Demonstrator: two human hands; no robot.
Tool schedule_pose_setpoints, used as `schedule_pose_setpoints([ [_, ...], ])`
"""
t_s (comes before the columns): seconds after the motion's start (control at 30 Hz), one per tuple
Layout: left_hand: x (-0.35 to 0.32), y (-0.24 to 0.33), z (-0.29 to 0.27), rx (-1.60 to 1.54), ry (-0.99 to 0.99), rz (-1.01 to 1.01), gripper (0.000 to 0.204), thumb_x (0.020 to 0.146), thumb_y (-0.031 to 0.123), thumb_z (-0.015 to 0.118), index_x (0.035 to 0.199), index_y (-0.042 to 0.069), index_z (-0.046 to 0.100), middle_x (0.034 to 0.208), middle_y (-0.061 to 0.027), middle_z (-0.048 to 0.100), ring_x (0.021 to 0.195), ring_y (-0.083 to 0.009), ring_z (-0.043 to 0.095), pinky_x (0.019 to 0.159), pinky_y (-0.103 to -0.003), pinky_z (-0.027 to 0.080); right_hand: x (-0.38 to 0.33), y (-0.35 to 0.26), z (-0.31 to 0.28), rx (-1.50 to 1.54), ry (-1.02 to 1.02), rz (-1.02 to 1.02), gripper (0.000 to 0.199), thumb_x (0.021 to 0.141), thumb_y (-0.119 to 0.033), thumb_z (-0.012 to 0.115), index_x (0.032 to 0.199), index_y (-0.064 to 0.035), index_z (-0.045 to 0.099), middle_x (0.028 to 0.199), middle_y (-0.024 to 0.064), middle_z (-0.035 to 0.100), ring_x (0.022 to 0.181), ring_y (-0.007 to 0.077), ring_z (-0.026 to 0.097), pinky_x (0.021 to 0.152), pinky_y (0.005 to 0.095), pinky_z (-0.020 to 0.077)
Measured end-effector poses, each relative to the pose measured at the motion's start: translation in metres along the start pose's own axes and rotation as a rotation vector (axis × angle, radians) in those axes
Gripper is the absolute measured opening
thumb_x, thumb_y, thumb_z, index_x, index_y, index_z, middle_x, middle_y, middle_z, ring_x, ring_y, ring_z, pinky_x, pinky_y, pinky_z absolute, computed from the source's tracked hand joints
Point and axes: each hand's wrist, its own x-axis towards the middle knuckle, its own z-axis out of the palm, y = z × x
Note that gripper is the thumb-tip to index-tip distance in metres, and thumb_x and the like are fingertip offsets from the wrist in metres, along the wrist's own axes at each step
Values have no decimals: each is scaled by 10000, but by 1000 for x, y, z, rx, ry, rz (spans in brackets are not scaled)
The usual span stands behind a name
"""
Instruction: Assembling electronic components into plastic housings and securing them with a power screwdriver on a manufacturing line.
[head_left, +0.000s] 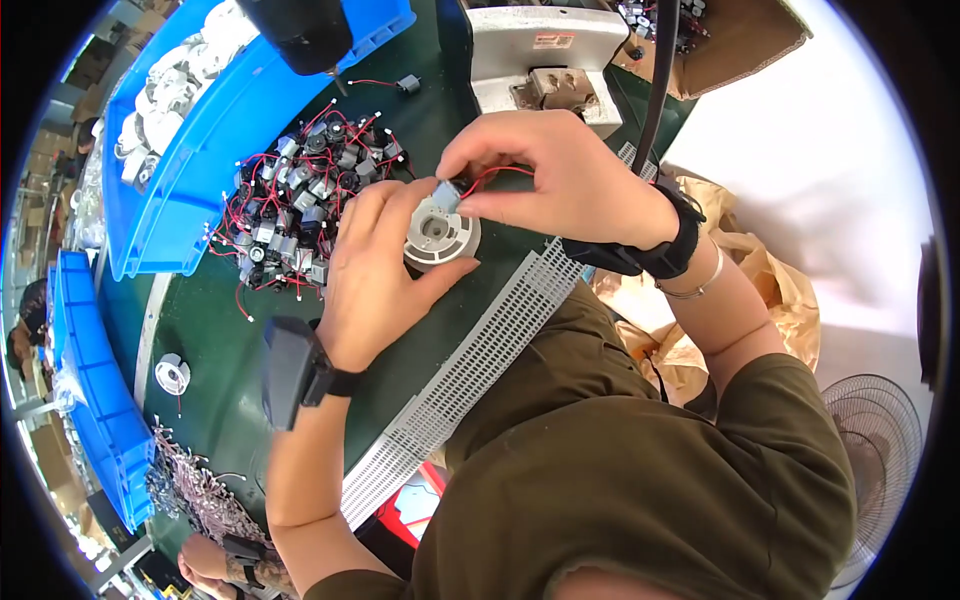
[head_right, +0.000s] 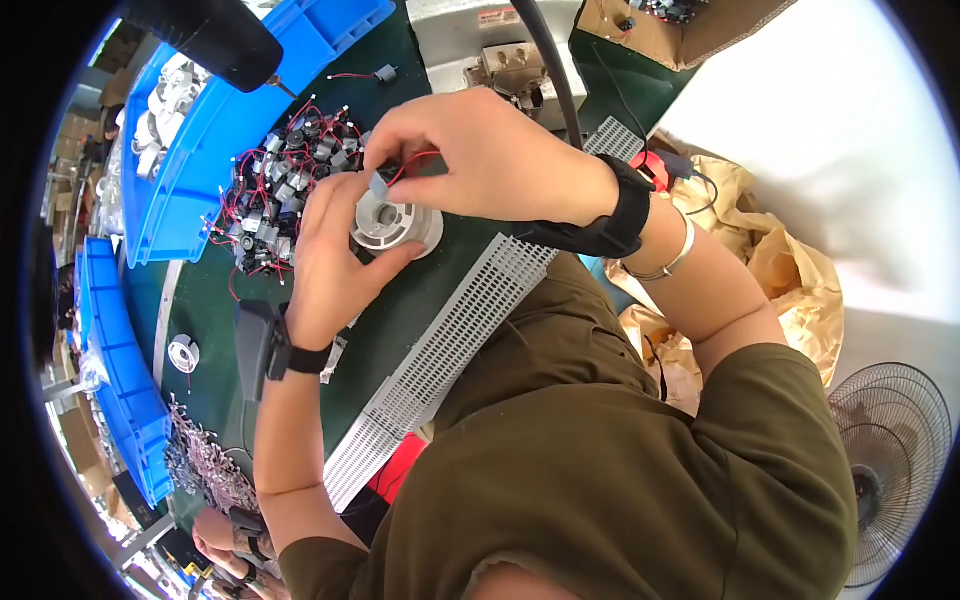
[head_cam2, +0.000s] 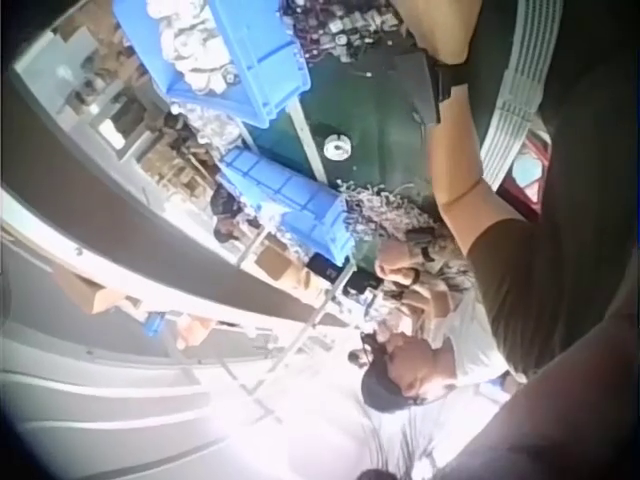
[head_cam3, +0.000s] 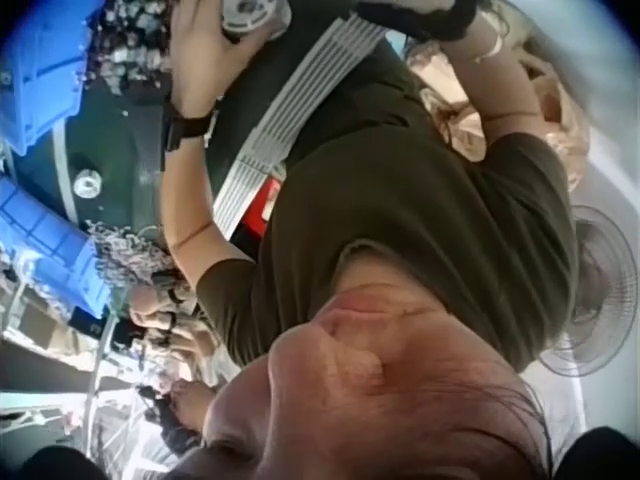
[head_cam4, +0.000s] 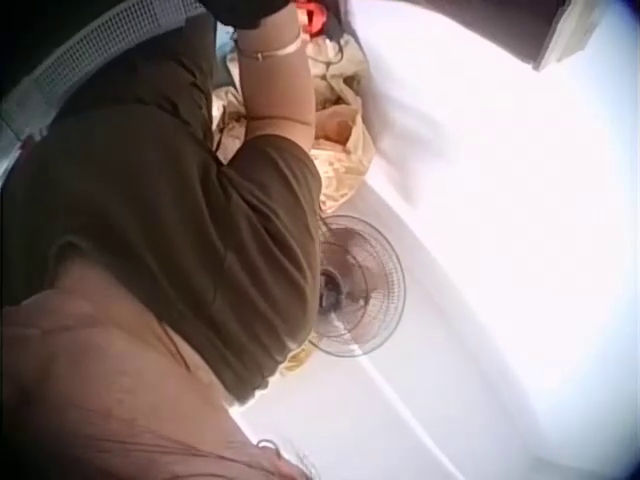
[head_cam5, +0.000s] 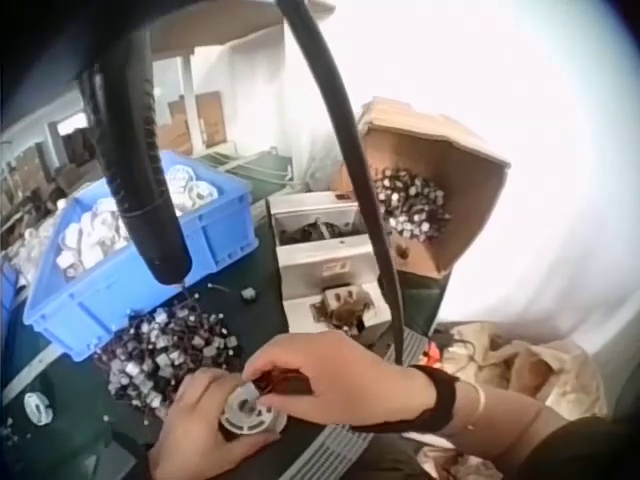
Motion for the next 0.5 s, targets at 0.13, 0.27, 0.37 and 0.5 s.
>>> schedule_pose_setpoints([
  [0.13,-4,-1,6,-26,45,-5,696,586,173,813,1175,24,475,1082,-163,519,1021,-342,504,864,-407,422,8,2,3,-149,-62,-161,253,730,-36,686,969,-70,611,907,62,599,781,208,596,713,290,493],
  [0.27,-7,-11,12,-160,23,-51,769,601,161,808,1235,-2,403,1115,-184,513,1034,-367,503,866,-421,429,19,0,8,-383,-197,-232,243,721,-57,679,951,-76,606,857,64,578,805,249,578,707,334,484],
  [0.37,-6,-9,11,-224,34,-103,768,615,150,801,1249,-5,397,1152,-197,504,1052,-367,507,876,-412,434,24,0,6,-490,-319,-311,245,720,-74,671,955,-66,602,881,65,561,862,274,556,730,363,475],
  [0.5,-12,-11,4,-178,77,-28,775,628,144,793,1269,-1,383,1175,-202,504,1074,-360,507,891,-398,434,26,-8,-3,-434,-330,-368,329,716,-66,686,1035,-58,606,1010,87,554,937,273,548,773,345,470],
])
